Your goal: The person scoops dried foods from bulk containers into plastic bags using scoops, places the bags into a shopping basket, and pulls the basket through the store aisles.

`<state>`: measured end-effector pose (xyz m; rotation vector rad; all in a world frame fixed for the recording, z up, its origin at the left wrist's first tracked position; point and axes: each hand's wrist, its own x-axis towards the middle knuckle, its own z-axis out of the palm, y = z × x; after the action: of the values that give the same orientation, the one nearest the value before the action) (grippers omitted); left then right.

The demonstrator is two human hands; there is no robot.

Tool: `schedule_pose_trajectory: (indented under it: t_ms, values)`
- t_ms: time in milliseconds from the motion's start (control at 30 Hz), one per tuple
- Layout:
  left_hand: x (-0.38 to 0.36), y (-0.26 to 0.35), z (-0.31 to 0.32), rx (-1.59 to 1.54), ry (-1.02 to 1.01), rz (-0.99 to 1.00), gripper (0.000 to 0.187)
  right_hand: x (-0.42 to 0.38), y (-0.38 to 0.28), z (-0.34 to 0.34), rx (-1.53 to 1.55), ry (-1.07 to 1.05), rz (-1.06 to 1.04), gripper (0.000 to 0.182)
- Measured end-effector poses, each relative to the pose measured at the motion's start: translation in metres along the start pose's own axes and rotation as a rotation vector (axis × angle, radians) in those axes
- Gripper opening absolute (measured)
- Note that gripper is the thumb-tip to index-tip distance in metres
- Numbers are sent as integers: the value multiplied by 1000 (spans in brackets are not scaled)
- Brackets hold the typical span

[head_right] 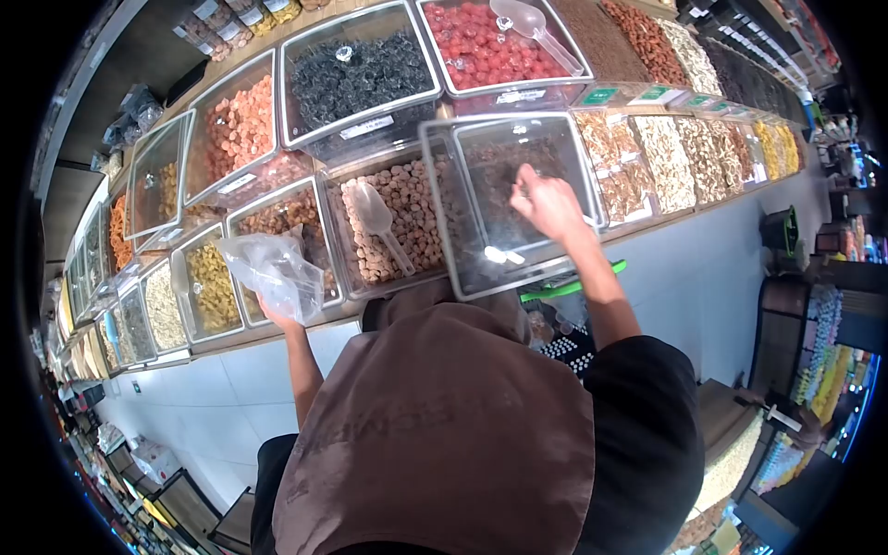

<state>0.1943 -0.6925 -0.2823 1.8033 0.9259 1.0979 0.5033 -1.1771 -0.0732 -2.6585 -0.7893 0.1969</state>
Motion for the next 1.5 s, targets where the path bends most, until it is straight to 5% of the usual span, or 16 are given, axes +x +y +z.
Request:
schedule_pose_trajectory:
  t_ms: [100, 333, 433, 567, 700, 767, 833, 933, 1067, 1133, 1167, 1300, 1333, 1367, 1433, 1500]
  values:
    - [6, -5, 0, -354, 62, -333, 31, 13, 40, 8, -95, -61, 32, 25]
    - [2, 13, -4, 70, -77, -44, 27, 44, 86, 33, -207, -186, 41, 25]
    - [3, 9, -5, -213, -61, -277, 25, 51, 89, 34, -246, -241, 28, 25]
    - [8, 31, -14, 31, -186, -30, 24, 51, 96, 39, -179, -165, 0, 26]
    - [13, 149, 14, -143, -167, -234, 25, 51, 91, 35, -169, -214, 83, 29]
    - [14, 229, 28, -345, -361, -530, 41, 50, 86, 33, -147, -208, 94, 30]
    - [8, 265, 42, -406, -489, -616, 41, 51, 85, 31, -177, -248, 106, 39]
    - [-6, 292, 51, -402, -717, -513, 42, 49, 46, 17, -334, -166, 291, 54]
    - [-21, 312, 59, -340, -989, -275, 42, 38, -7, -6, -244, -135, 210, 74]
    - [-32, 314, 76, -323, -1101, -126, 43, 32, -36, -8, 281, -205, -194, 90]
    - [-36, 315, 88, -321, -1150, -23, 43, 29, -54, -10, 291, -267, -255, 97]
    - [-60, 317, 145, -306, -1210, 477, 44, 12, -64, -19, 467, -521, -375, 87]
    - [-66, 318, 155, -389, -1237, 419, 44, 6, -62, -19, 517, -566, -377, 84]
    - [-72, 322, 156, -689, -1309, -62, 52, 1, -56, -17, 572, -601, -363, 82]
    - [-76, 301, 159, -492, -1333, 348, 53, -7, -49, -12, 679, -653, -323, 77]
    - [-82, 287, 155, -371, -1323, 427, 51, -11, -45, 1, 784, -690, -273, 72]
